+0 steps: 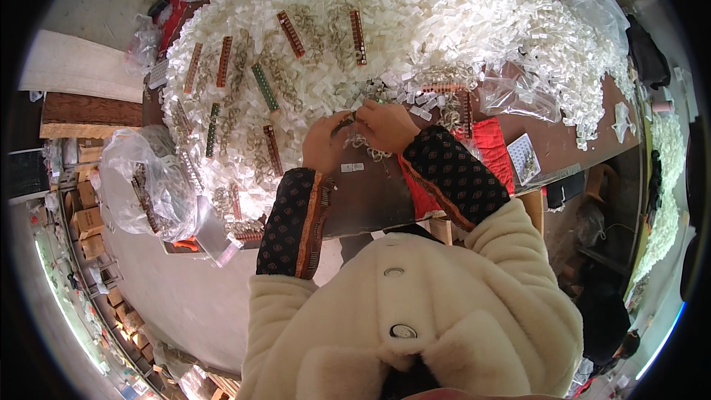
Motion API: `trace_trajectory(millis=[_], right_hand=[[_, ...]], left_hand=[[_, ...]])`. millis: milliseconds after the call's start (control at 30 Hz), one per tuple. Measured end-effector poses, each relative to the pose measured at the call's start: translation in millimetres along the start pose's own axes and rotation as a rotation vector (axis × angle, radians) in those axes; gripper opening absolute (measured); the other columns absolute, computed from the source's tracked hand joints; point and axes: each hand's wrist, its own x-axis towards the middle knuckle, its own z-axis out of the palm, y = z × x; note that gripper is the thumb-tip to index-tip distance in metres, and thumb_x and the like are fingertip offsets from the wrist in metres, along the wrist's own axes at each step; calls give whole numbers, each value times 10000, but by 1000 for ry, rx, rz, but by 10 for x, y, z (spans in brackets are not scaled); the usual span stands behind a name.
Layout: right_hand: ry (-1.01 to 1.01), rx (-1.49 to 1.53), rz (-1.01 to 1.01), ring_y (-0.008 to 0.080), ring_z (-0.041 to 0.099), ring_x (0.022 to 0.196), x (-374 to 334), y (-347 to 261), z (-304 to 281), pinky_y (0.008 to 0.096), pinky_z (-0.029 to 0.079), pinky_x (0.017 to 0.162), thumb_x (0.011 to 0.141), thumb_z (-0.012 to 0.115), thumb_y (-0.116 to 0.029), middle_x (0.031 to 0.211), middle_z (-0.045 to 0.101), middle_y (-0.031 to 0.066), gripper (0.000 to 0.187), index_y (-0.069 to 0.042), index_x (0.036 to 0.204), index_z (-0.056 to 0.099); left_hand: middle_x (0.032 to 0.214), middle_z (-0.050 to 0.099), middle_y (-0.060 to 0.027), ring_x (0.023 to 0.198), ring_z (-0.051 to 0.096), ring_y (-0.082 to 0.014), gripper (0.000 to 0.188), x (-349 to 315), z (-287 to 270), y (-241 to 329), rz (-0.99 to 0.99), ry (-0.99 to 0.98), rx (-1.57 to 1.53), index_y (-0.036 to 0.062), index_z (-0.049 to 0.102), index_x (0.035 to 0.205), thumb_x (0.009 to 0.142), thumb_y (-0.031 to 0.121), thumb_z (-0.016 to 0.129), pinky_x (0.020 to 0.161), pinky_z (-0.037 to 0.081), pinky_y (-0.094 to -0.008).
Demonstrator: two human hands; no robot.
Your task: The person repeatedly picks small metallic and plastic components from a table, links them together by hand, and places the assembled pieces into a plastic bag. The person also uses scissors to cut a small piece of material during the process.
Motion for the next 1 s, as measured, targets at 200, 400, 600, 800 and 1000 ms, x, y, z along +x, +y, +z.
trace_trajectory(millis=[200, 400, 600, 800, 1000], right_hand=[[-83, -76, -113, 343, 635, 676, 2, 42, 51, 467, 509, 587, 857, 561, -248, 811, 635, 101, 181, -82, 853, 633], [-113, -43, -22, 355, 626, 622, 6, 70, 76, 468, 492, 571, 805, 542, -270, 658, 623, 120, 230, -69, 756, 643], [0, -24, 14, 361, 618, 602, -19, 65, 116, 477, 491, 576, 800, 539, -265, 642, 618, 131, 273, -48, 675, 648], [153, 32, 5, 367, 632, 649, -30, 18, 108, 475, 499, 610, 810, 550, -252, 633, 610, 134, 248, -53, 697, 645], [-95, -7, 59, 367, 641, 664, -10, 12, -4, 475, 503, 622, 790, 551, -279, 685, 648, 140, 259, -52, 727, 658]], left_hand=[[921, 623, -141, 879, 616, -321, 353, -34, 52, 32, 104, 67, 56, 156, 628, 1209, 862, 219, 637, 756, 492, -394], [890, 627, -133, 781, 625, -311, 340, -14, 73, 76, 100, -29, 108, 98, 637, 1199, 883, 212, 591, 679, 492, -384], [954, 640, -139, 849, 635, -318, 350, 52, 182, -30, 26, -38, 161, 99, 631, 1207, 876, 197, 571, 725, 502, -397], [1031, 642, -173, 927, 630, -346, 368, 101, 201, -81, 59, -39, 100, 61, 601, 1224, 882, 189, 555, 785, 498, -410], [1064, 641, -179, 967, 623, -355, 348, 81, 154, -10, 65, -111, 9, 49, 603, 1195, 866, 152, 554, 830, 496, -411]])
